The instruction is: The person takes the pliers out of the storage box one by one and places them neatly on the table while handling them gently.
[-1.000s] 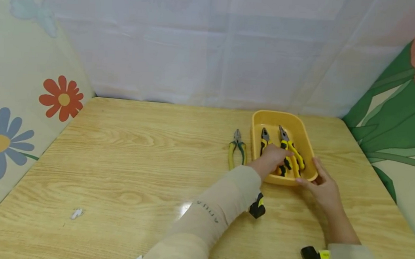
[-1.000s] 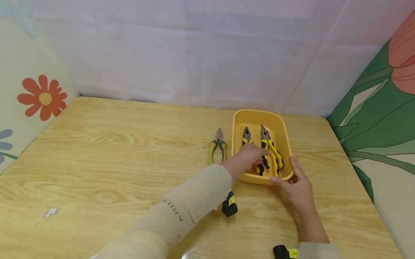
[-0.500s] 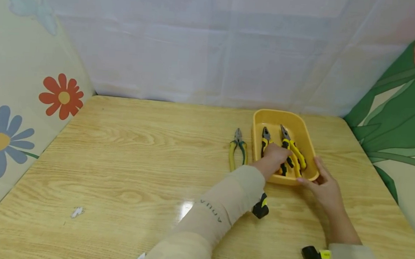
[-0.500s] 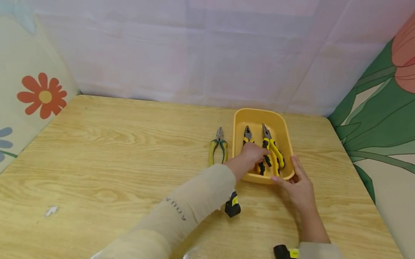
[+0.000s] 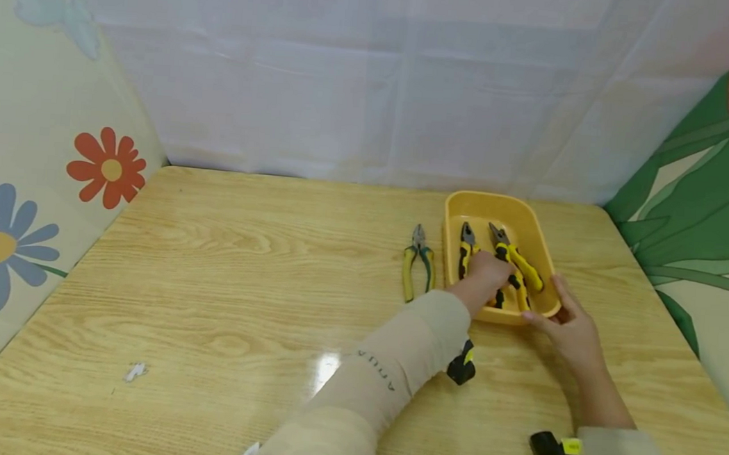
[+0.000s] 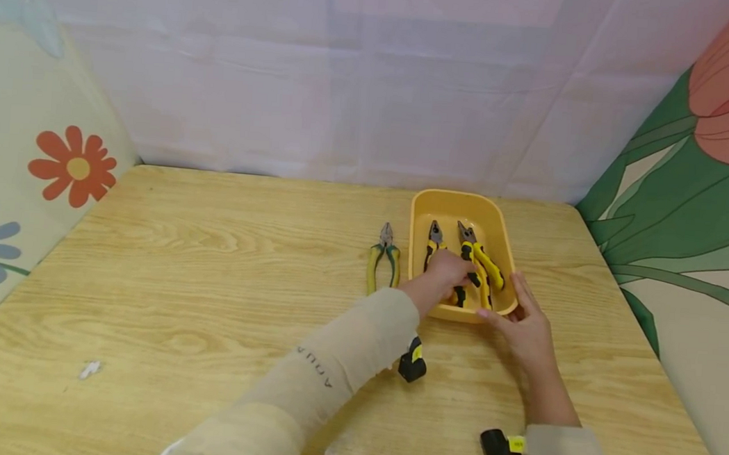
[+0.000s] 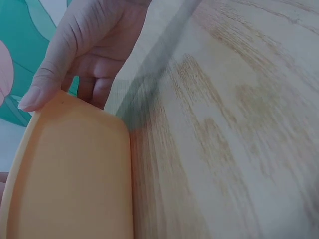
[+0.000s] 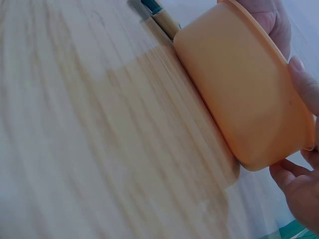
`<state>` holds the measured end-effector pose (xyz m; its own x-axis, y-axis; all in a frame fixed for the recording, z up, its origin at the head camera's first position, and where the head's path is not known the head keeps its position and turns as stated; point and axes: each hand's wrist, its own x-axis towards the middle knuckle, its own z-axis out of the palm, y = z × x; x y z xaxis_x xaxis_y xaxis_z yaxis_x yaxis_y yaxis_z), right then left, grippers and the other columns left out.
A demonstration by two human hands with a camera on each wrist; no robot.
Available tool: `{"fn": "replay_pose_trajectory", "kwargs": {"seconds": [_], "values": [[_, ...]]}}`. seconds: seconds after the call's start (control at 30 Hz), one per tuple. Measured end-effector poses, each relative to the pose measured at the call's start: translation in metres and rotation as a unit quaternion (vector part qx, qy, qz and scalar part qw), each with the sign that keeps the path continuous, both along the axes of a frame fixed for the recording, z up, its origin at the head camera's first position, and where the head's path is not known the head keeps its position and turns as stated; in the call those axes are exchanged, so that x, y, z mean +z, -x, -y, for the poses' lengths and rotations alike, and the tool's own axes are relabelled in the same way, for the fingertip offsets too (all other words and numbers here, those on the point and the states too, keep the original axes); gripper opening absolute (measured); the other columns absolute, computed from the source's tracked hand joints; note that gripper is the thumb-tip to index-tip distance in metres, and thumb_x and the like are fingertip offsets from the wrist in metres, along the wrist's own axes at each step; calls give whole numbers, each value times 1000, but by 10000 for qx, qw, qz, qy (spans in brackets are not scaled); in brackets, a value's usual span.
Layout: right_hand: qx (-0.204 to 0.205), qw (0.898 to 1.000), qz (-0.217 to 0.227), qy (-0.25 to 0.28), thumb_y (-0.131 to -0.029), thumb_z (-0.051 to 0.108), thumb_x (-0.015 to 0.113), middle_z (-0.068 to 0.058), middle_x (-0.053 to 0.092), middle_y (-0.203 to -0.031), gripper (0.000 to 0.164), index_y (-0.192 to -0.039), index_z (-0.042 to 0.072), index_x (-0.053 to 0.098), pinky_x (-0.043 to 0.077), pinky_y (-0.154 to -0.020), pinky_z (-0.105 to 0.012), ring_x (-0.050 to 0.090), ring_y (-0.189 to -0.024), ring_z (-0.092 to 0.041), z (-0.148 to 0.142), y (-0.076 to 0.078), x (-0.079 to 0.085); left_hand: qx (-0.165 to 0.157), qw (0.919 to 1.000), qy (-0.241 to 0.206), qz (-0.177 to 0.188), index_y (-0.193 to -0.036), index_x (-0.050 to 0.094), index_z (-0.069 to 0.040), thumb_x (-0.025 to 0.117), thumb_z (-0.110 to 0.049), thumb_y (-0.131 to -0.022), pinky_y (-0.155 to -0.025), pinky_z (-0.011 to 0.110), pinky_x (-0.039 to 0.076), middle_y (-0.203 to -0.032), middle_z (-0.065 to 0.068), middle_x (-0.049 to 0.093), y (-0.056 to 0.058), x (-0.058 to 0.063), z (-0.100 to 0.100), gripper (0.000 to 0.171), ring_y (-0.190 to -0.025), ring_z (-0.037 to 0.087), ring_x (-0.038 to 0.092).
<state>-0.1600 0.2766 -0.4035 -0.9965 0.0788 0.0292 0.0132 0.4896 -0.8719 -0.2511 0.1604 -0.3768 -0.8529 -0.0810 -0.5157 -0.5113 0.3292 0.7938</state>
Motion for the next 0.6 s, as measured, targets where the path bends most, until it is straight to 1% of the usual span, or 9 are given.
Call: {"fn": "replay_pose_trajectory", "kwargs": {"seconds": [0.07, 0.13, 0.2, 0.3, 0.43, 0.6], "values": [[-11, 10000, 30, -22, -81, 20, 61, -2, -1, -142, 77, -137, 23, 9, 27, -86, -3, 13, -126, -21, 0, 0, 0, -116, 9999, 87, 30, -90, 61, -7, 68, -25, -74, -41, 29, 44, -54, 2, 56, 0, -1, -1, 25, -48, 17, 53], [-21, 10000, 50, -34, -81, 20, 61, -1, -1, -142, 76, -137, 24, 9, 26, -86, -3, 12, -126, -21, 0, 0, -1, -136, 9998, 101, 40, -91, 61, -8, 68, -25, -74, -41, 29, 44, -53, 2, 56, 1, -2, -2, 25, -48, 17, 54], [-18, 10000, 55, -30, -81, 20, 60, -1, -1, -142, 76, -137, 23, 8, 27, -85, -2, 13, -126, -21, -1, 0, 0, -96, 9999, -11, 40, -94, 61, -7, 69, -23, -73, -41, 29, 44, -51, 3, 56, 1, -3, -3, 27, -48, 17, 55], [-6, 10000, 44, -34, -81, 19, 60, -2, 0, -142, 76, -137, 22, 8, 29, -83, -2, 15, -126, -22, -1, 0, 0, -71, 10000, -22, 21, -96, 61, -7, 69, -23, -73, -42, 28, 44, -49, 3, 56, 2, -4, -5, 30, -47, 16, 55], [-7, 10000, 82, -56, -81, 20, 60, -2, -1, -142, 77, -137, 22, 8, 29, -82, -1, 15, -125, -23, -1, 0, 0, -80, 9999, 73, -18, -94, 61, -7, 71, -23, -71, -41, 28, 44, -47, 4, 56, 2, -5, -6, 30, -46, 16, 55], [0, 10000, 83, -30, -81, 20, 60, -4, -1, -142, 77, -137, 22, 7, 30, -82, -2, 16, -125, -26, 0, 0, 0, -107, 9999, 83, -31, -93, 61, -7, 73, -23, -69, -40, 27, 43, -50, 3, 57, 3, -6, -6, 30, -47, 15, 56]]}}
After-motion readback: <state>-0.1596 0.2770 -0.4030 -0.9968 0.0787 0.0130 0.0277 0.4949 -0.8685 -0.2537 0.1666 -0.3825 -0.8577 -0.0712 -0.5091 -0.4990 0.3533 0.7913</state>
